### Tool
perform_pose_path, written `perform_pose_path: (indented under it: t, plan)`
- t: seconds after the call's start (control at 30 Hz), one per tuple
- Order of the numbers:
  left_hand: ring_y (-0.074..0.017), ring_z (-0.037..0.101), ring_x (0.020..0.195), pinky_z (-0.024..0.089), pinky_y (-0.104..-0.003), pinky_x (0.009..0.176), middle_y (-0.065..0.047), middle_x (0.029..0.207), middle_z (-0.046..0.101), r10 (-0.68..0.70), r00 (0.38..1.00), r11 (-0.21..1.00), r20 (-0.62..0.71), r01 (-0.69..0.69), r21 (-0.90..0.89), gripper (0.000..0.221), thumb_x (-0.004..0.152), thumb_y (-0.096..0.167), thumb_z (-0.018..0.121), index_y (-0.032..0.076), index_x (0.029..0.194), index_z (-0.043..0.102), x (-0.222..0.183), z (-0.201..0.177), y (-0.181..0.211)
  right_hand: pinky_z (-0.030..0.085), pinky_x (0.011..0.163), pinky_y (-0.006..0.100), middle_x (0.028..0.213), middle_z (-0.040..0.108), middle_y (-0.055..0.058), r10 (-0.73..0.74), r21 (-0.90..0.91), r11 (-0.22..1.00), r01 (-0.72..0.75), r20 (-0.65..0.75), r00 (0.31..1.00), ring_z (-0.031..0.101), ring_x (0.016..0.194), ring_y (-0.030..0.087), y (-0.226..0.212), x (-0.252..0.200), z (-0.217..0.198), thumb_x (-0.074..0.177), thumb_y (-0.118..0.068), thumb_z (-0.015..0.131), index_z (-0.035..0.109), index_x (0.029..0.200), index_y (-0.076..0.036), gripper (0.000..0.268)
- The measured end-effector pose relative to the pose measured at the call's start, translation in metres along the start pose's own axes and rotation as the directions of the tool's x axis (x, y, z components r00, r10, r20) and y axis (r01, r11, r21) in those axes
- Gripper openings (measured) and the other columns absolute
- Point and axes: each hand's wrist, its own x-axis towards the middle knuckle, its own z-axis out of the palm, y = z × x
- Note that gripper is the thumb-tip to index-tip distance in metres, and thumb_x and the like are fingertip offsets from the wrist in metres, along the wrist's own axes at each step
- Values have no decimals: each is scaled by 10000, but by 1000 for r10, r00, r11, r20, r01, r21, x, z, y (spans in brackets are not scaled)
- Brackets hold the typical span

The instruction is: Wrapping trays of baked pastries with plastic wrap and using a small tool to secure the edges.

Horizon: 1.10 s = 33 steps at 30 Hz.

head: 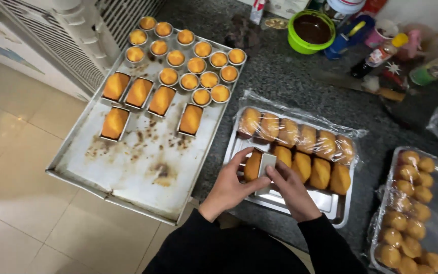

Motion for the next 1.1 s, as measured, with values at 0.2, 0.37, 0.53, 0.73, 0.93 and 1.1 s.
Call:
perform_pose_path:
  t: [0.2, 0.37, 0.53, 0.73, 0.93, 1.1]
  plan:
    - [-379, 732, 1344, 634, -508, 1105, -238, 1464, 718, -53, 999, 989, 10, 54, -139, 802, 956, 381, 948, 79, 1627, 630, 8, 19, -30, 496, 1180, 670, 1534, 641, 317, -3, 15, 1000, 4, -105, 994, 627, 1415, 473, -3, -14, -22, 1099, -406, 679, 580, 1670, 5, 710]
    - [-364, 694, 1366, 601, -524, 1128, -275, 1455, 719, -127, 992, 973, 13, 127, -194, 774, 950, 395, 964, 40, 1577, 682, 3, 41, -24, 568, 1020, 542, 1324, 725, 240, -12, -49, 999, 5, -136, 991, 676, 1209, 363, 27, -1, -47, 1074, -415, 754, 676, 1573, -6, 650]
    - [-344, 668, 1367, 578, -510, 1151, -274, 1457, 731, -179, 984, 948, -3, 171, -270, 726, 972, 361, 935, 27, 1569, 694, 0, 51, -20, 575, 978, 531, 1292, 733, 252, -3, -62, 998, -6, -143, 990, 687, 1172, 364, 28, 1, -51, 1061, -411, 779, 694, 1547, 6, 646]
    - [-266, 635, 1292, 568, -447, 1129, -237, 1409, 736, -215, 976, 910, -44, 184, -372, 744, 967, 332, 943, 3, 1584, 686, 2, 58, -29, 586, 942, 521, 1255, 738, 268, 17, -54, 998, -24, -129, 991, 698, 1147, 377, 21, 4, -50, 1066, -455, 762, 716, 1517, 10, 649]
    - [-301, 615, 1320, 556, -469, 1150, -286, 1442, 702, -230, 972, 890, -56, 187, -417, 764, 1012, 319, 906, -46, 1623, 628, 9, 66, -31, 614, 899, 510, 1194, 761, 261, -28, -150, 989, -1, -191, 981, 733, 1090, 354, 27, 13, -57, 1062, -458, 796, 737, 1473, 25, 637]
    - [-304, 617, 1362, 539, -455, 1188, -259, 1461, 690, -227, 972, 850, -53, 171, -498, 755, 1011, 241, 898, -35, 1651, 608, 12, 64, -36, 634, 859, 481, 1136, 771, 237, -66, -158, 987, 37, -178, 982, 736, 1031, 338, 23, 18, -59, 1047, -463, 812, 773, 1419, 13, 605]
